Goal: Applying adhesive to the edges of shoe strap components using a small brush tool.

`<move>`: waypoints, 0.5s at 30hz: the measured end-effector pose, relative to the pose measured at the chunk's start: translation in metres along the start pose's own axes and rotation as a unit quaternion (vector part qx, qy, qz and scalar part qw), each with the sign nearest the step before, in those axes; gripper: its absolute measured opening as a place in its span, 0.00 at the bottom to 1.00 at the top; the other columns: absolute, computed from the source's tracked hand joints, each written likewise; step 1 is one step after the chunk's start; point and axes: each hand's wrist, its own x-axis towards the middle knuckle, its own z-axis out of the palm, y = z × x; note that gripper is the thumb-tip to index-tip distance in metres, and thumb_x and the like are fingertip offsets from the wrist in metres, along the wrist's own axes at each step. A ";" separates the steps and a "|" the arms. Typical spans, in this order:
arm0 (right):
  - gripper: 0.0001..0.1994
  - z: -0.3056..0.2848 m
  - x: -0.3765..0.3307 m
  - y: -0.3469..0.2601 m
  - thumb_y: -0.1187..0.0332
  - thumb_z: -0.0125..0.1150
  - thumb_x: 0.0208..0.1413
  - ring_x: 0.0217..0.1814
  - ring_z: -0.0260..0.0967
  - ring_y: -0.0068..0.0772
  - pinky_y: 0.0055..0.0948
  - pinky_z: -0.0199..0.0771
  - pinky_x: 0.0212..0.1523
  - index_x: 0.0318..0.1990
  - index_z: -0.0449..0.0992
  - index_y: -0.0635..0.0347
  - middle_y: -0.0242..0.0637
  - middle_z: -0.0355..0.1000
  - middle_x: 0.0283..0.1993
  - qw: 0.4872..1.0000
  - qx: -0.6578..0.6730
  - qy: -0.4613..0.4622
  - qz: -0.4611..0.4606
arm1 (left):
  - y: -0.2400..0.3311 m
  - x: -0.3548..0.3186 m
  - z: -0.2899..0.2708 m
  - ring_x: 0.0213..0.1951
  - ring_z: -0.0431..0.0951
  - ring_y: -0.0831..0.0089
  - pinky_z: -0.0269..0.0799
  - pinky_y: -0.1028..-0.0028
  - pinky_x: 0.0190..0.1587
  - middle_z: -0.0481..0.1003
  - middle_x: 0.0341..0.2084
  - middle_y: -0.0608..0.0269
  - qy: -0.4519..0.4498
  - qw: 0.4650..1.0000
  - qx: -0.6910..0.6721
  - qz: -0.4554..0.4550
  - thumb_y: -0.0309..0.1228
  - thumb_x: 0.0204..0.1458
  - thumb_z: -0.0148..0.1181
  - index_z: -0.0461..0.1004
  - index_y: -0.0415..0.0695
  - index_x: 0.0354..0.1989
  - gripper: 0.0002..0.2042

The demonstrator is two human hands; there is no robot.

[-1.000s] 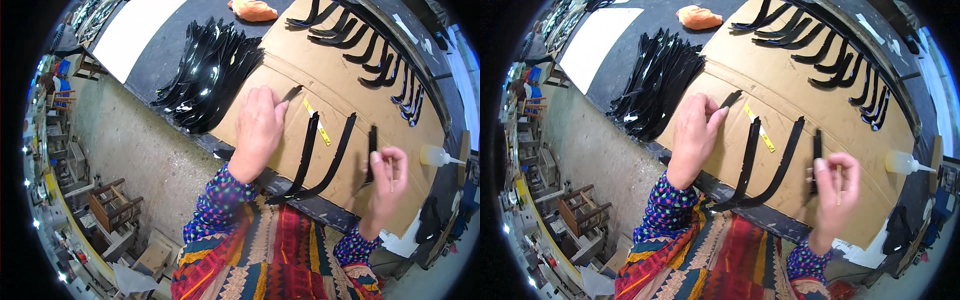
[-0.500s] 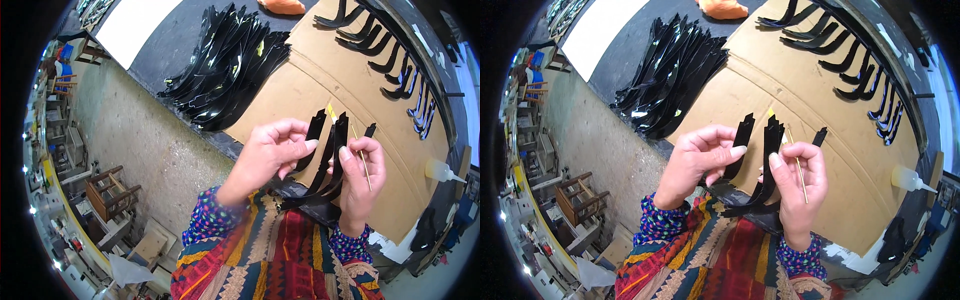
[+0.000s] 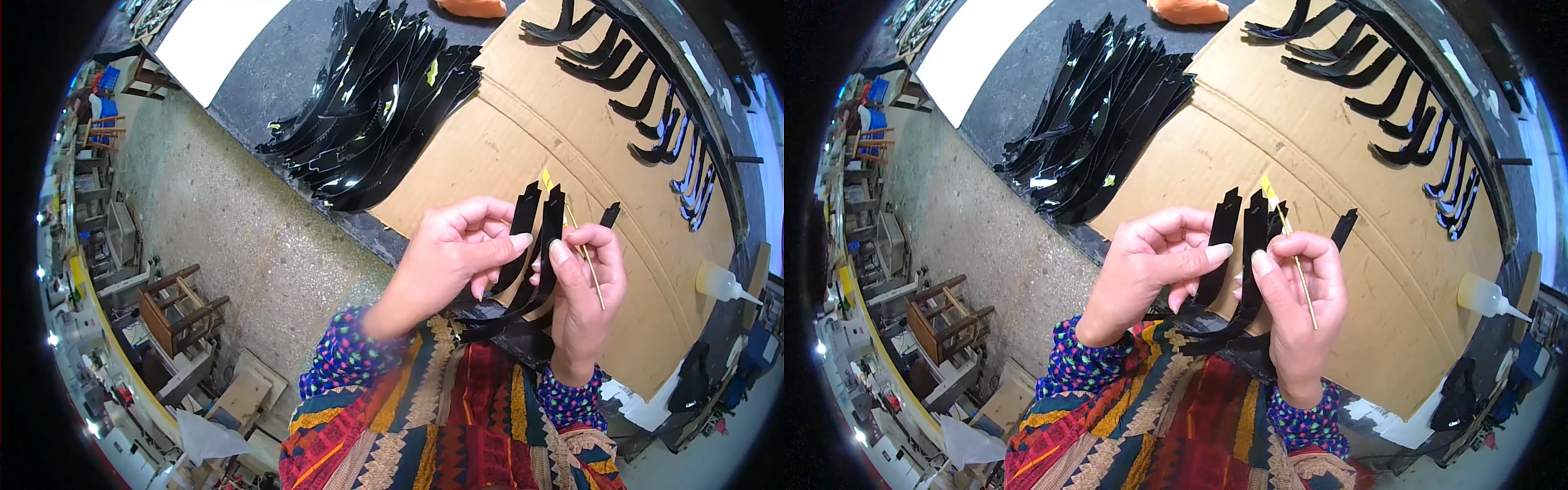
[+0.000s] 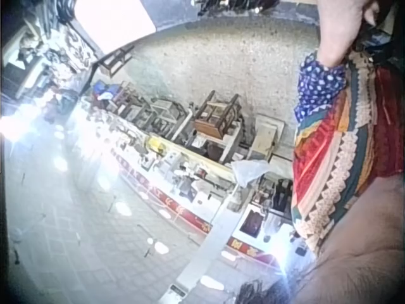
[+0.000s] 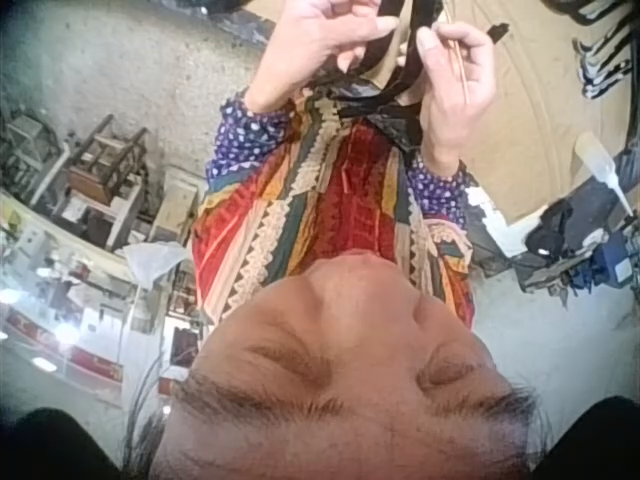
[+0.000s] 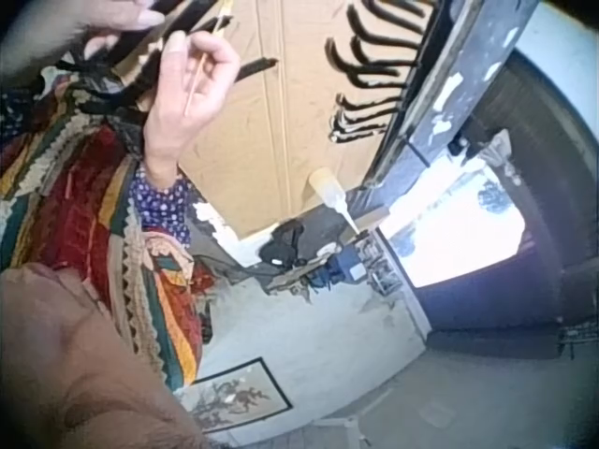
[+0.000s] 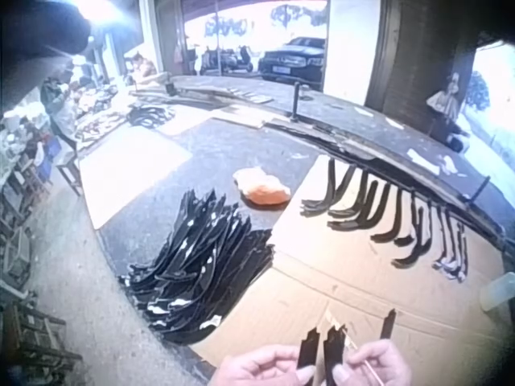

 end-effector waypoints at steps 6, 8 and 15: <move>0.08 -0.002 0.001 0.005 0.77 0.57 0.58 0.33 0.70 0.22 0.22 0.73 0.32 0.44 0.67 0.63 0.35 0.68 0.41 1.000 -0.016 0.006 0.008 | -0.002 0.000 0.000 0.18 0.69 0.88 0.63 0.87 0.17 0.74 0.24 0.68 0.000 1.000 -0.001 -0.001 0.25 0.55 0.62 0.73 0.34 0.45 0.12; 0.08 -0.002 0.002 0.006 0.77 0.57 0.58 0.33 0.70 0.22 0.22 0.73 0.32 0.44 0.67 0.63 0.35 0.68 0.41 1.000 -0.015 0.008 0.010 | -0.002 0.001 -0.001 0.18 0.69 0.88 0.63 0.87 0.17 0.74 0.24 0.68 -0.002 1.000 -0.001 -0.001 0.25 0.55 0.61 0.73 0.34 0.45 0.11; 0.08 -0.006 0.004 0.010 0.77 0.56 0.58 0.32 0.70 0.23 0.22 0.72 0.31 0.44 0.67 0.63 0.35 0.69 0.41 1.000 -0.007 0.003 0.019 | -0.001 0.001 0.000 0.18 0.69 0.87 0.64 0.87 0.18 0.77 0.25 0.64 -0.009 1.000 -0.014 -0.005 0.24 0.56 0.60 0.73 0.34 0.45 0.11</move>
